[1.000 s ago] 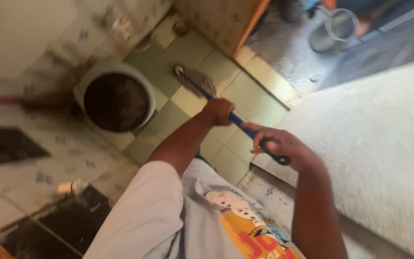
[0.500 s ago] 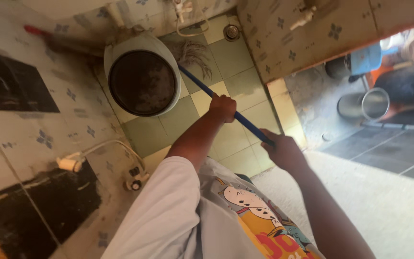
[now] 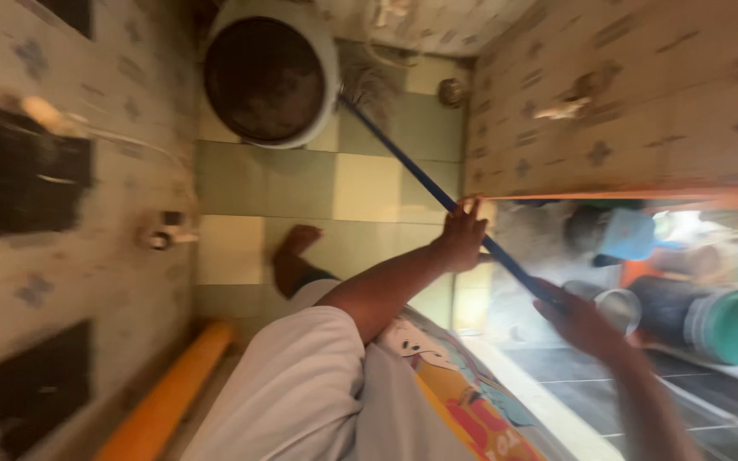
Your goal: The person mops the tiled floor using a mop, cleaning the surface around a toilet and along the walls.
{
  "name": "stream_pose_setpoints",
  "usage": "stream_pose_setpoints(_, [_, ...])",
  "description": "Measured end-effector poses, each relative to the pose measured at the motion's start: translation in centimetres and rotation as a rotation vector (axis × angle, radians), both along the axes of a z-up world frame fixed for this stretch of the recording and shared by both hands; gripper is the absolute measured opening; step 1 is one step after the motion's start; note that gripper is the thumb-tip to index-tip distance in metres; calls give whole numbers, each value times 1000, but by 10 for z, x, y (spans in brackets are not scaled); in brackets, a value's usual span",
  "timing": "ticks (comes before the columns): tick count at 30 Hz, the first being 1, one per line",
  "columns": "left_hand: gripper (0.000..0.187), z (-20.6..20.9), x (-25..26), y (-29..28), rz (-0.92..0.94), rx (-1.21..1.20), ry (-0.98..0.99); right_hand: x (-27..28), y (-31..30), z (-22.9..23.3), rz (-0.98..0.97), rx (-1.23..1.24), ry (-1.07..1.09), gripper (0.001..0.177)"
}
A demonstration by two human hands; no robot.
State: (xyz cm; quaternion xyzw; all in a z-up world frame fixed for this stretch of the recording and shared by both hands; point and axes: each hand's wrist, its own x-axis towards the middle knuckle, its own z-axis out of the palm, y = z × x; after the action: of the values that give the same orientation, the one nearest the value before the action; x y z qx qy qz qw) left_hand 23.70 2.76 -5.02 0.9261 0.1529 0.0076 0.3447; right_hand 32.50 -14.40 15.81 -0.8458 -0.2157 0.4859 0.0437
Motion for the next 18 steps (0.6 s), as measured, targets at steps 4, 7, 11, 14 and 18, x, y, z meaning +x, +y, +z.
stream_pose_setpoints(4, [52, 66, 28, -27, -72, -268, -266, 65, -20, 93, 727, -252, -434, 63])
stream_pose_setpoints(7, [36, 88, 43, -24, -53, -229, -95, 52, -5, 119, 855, -475, -575, 61])
stream_pose_setpoints(11, [36, 90, 53, -10, 55, -222, 82, 42, 30, 122, 755, -376, -602, 52])
stream_pose_setpoints(14, [34, 78, 26, 3, 309, -199, -105, 30, 64, 124, 852, -321, -589, 53])
stream_pose_setpoints(18, [42, 76, -15, 26, 423, -173, -176, -4, 104, 141, 1035, -277, -604, 36])
